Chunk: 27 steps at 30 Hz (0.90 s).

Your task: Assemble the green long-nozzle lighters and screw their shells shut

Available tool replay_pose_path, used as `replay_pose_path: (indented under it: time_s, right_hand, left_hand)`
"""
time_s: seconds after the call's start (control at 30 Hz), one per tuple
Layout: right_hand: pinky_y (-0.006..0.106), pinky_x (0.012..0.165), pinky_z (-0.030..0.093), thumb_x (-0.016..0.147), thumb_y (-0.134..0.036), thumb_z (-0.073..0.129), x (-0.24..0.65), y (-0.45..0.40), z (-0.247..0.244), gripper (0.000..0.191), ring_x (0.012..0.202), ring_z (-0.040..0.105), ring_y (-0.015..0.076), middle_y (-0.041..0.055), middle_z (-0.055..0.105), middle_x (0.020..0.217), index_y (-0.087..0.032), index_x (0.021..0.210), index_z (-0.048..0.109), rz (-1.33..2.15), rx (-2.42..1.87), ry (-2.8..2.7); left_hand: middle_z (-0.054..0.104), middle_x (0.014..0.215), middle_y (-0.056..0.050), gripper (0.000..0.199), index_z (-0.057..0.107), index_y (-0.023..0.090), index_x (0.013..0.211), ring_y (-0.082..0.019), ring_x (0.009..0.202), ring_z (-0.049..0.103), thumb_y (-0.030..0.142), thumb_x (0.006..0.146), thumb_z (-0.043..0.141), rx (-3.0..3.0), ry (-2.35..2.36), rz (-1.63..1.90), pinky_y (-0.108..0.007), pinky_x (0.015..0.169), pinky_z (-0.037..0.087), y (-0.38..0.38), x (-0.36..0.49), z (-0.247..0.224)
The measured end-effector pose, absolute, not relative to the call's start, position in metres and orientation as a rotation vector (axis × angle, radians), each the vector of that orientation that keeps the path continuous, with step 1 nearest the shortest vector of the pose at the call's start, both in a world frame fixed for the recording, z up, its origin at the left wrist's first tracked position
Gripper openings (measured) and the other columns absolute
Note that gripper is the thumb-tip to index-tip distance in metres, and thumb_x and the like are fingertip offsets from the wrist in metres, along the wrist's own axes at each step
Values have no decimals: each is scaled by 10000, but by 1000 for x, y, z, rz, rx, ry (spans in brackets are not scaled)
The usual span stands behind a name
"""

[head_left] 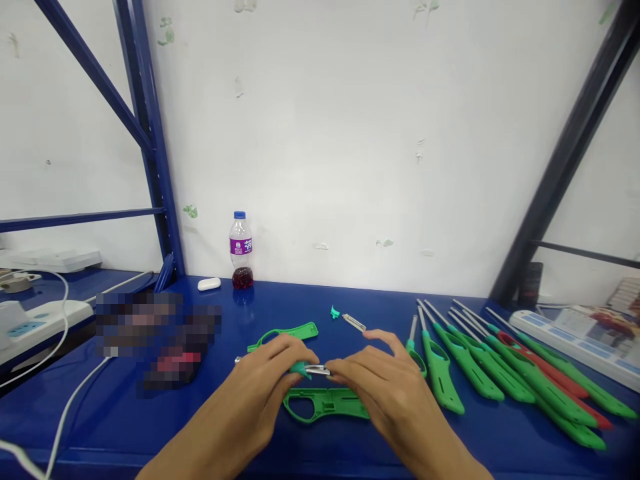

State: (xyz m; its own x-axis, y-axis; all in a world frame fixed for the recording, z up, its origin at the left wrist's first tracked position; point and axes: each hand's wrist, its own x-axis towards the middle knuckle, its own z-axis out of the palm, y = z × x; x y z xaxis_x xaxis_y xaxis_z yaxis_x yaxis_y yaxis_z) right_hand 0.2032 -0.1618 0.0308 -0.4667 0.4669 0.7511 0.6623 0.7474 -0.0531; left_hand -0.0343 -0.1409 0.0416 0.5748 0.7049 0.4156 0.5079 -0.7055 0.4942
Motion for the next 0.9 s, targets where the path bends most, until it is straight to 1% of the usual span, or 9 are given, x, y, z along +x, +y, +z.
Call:
replay_pose_path:
  time_s: [0.13, 0.2, 0.3, 0.4, 0.47, 0.53, 0.67, 0.8, 0.9]
  right_hand:
    - [482, 1115, 401, 1079, -178, 519, 200, -163, 30, 246, 733, 693, 144, -20, 781, 909, -283, 1234, 678, -262, -916, -2176]
    - [499, 1138, 404, 1075, -304, 559, 202, -163, 30, 234, 799, 717, 163, -22, 786, 952, -321, 1286, 660, -154, -986, -2171]
    - [541, 1145, 422, 1058, -473, 548, 211, -164, 33, 355, 1043, 729, 238, 2, 785, 1113, -351, 1388, 601, -43, -1137, -2113]
    - [548, 1103, 460, 1084, -516, 438, 221, -165, 37, 391, 1177, 683, 283, 20, 778, 1175, -347, 1381, 629, 26, -1295, -2090]
    - [502, 1051, 494, 1073, -540, 452, 225, -166, 39, 398, 1185, 666, 294, 32, 778, 1171, -323, 1300, 696, 148, -1394, -2143]
    - [461, 1020, 502, 1020, -578, 557, 227, -167, 41, 398, 1185, 655, 307, 43, 769, 1193, -301, 1241, 738, 265, -1453, -2217]
    - [469, 1123, 400, 919, -599, 705, 222, -169, 40, 440, 1213, 633, 318, 43, 734, 1271, -303, 1242, 748, 370, -1473, -2292]
    - [451, 1132, 354, 862, -641, 744, 217, -168, 39, 437, 1163, 632, 291, 22, 740, 1185, -297, 1130, 774, 444, -1452, -2293]
    - [404, 1033, 387, 913, -574, 728, 216, -163, 37, 321, 1046, 651, 254, 2, 756, 1077, -287, 1049, 781, 404, -1413, -2316]
  left_hand:
    - [704, 1180, -42, 457, 629, 313, 1335, -194, 1025, 681, 115, 1035, 346, 2526, 947, 761, -294, 916, 526, -142, -34, 43]
    - [709, 1168, -44, 477, 658, 311, 1314, -189, 1000, 689, 105, 1029, 336, 2513, 999, 769, -290, 912, 532, -142, -37, 45]
    - [712, 1170, -40, 438, 696, 304, 1231, -190, 1011, 698, 146, 1043, 334, 2517, 1075, 814, -287, 937, 529, -137, -48, 46]
    - [718, 1162, -33, 375, 701, 308, 1177, -205, 1047, 696, 205, 1055, 362, 2533, 1136, 807, -292, 948, 522, -130, -62, 44]
    - [729, 1116, -27, 342, 700, 305, 1145, -214, 1009, 705, 201, 1031, 395, 2542, 1180, 735, -294, 906, 531, -126, -72, 41]
    - [734, 1051, -20, 334, 698, 298, 1100, -217, 951, 710, 167, 996, 409, 2536, 1225, 646, -292, 846, 533, -124, -81, 36]
    - [727, 1135, -13, 342, 680, 318, 1153, -225, 1048, 689, 158, 990, 425, 2495, 1264, 578, -312, 920, 508, -124, -91, 25]
    - [729, 1198, -21, 327, 678, 330, 1223, -244, 1103, 680, 222, 1005, 459, 2482, 1237, 571, -328, 966, 506, -120, -93, 17]
    - [737, 1187, -24, 309, 689, 330, 1225, -248, 1092, 688, 253, 1001, 490, 2493, 1201, 537, -314, 945, 519, -112, -95, 14]
